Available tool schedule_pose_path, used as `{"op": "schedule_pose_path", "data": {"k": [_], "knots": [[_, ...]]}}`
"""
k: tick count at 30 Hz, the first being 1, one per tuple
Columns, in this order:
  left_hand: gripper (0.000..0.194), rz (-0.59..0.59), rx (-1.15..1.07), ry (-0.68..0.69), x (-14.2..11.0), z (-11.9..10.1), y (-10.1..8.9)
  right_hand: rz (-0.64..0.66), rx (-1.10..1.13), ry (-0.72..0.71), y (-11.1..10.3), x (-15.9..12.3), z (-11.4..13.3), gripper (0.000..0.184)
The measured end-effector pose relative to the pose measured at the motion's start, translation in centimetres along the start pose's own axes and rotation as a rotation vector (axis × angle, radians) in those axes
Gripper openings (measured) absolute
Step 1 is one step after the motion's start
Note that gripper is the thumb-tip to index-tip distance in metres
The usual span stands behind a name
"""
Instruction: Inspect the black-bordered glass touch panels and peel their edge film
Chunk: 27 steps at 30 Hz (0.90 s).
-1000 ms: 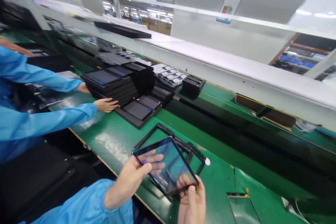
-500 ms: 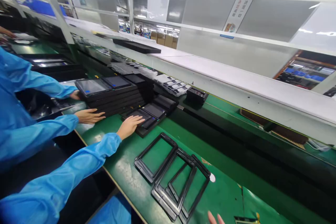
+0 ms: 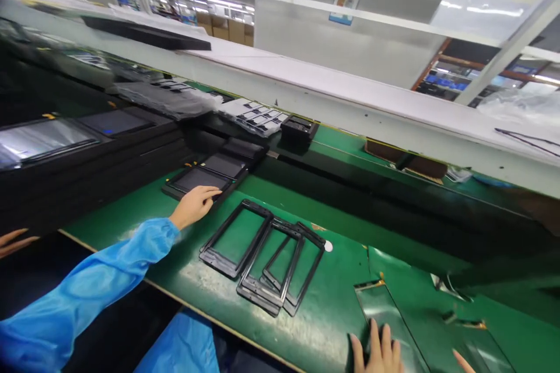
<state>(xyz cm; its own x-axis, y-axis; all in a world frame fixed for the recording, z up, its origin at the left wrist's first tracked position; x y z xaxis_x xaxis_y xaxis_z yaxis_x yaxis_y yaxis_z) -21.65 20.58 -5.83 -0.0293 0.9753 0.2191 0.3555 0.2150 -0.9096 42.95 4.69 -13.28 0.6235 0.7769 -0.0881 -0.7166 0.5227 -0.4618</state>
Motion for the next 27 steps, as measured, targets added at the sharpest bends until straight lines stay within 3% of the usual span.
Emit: {"op": "schedule_pose_path", "data": {"k": [6,10,13,18,21,22,24,27], "knots": [[0.032,0.204,-0.055,-0.035,2.8,-4.5,3.9,0.002,0.129,-0.194,1.7,-7.9,1.4,0.046],[0.029,0.254,-0.127,-0.088,4.1,-6.2,4.7,-0.001,0.151,-0.165,1.0,-11.4,1.4,0.039],[0.032,0.260,-0.252,-0.116,4.1,-6.7,3.8,0.046,0.037,-0.303,-0.1,-12.2,2.5,0.024],[0.057,0.306,-0.591,-0.159,2.6,-8.1,0.1,0.140,-0.201,-0.726,-3.4,-12.3,5.3,0.030],[0.058,0.307,-0.851,-0.246,0.3,-10.2,-2.1,-0.004,-0.274,-0.924,-5.9,-12.9,7.5,0.041],[0.057,0.310,-0.906,-0.255,-0.6,-11.3,-2.6,-0.081,-0.250,-0.926,-6.7,-12.9,8.1,0.037],[0.052,0.324,-0.960,-0.233,-2.4,-13.9,-3.0,-0.178,-0.103,-0.754,-7.3,-12.0,8.4,0.025],[0.049,0.308,-1.040,-0.183,-4.7,-17.4,-3.5,-0.075,0.234,-0.333,-4.3,-10.6,7.2,0.033]]}}
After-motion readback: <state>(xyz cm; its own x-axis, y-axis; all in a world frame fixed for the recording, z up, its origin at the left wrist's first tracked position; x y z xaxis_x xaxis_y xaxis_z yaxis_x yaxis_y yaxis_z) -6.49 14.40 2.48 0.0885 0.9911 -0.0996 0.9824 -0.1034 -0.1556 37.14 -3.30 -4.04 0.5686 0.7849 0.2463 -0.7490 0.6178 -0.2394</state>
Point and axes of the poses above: each hand's wrist, its own x-axis towards the middle knuckle, its own y-axis out of the palm, z = x × y, the point moved 9 cm from there along x, towards the middle knuckle, and after that the axes turned 1 degree about y, right-handed, at the moved point
